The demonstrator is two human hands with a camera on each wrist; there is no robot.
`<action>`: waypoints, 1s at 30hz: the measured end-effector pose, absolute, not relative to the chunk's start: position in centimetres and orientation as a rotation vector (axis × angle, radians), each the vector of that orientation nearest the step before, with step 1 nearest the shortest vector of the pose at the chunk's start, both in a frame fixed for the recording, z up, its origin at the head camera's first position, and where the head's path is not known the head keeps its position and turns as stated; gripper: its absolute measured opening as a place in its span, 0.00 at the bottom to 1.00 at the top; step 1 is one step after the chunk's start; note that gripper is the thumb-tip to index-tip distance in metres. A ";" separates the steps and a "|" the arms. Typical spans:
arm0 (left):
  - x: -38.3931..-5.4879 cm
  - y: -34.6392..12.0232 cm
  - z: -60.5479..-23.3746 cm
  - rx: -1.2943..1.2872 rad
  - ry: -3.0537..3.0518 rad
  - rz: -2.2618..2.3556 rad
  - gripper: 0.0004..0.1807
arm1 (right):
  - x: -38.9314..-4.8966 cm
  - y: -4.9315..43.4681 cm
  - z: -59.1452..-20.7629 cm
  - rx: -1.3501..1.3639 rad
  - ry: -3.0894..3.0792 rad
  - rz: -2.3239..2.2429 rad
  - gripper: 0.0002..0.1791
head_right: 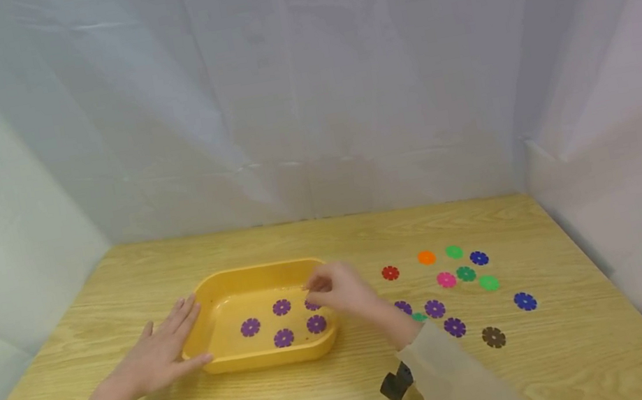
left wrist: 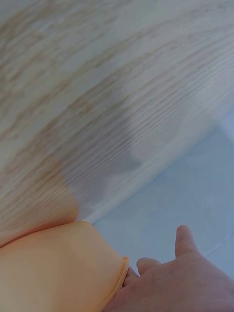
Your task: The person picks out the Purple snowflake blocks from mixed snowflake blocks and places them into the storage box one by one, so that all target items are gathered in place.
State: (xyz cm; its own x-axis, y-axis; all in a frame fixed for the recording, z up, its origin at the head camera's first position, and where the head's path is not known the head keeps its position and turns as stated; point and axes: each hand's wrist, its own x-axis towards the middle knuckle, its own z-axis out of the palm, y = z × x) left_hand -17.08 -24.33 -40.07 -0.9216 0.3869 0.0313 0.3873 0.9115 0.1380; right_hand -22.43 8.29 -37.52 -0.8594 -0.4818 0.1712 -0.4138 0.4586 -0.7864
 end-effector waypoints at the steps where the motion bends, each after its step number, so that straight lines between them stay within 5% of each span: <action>1: -17.1 -24.3 -40.1 -0.621 -3.069 -0.222 0.49 | -22.4 8.6 -37.5 -0.794 2.637 -1.367 0.05; 30: -16.8 -24.5 -39.8 -0.626 -3.059 -0.210 0.48 | -21.6 20.1 -39.8 -0.700 2.861 -1.166 0.07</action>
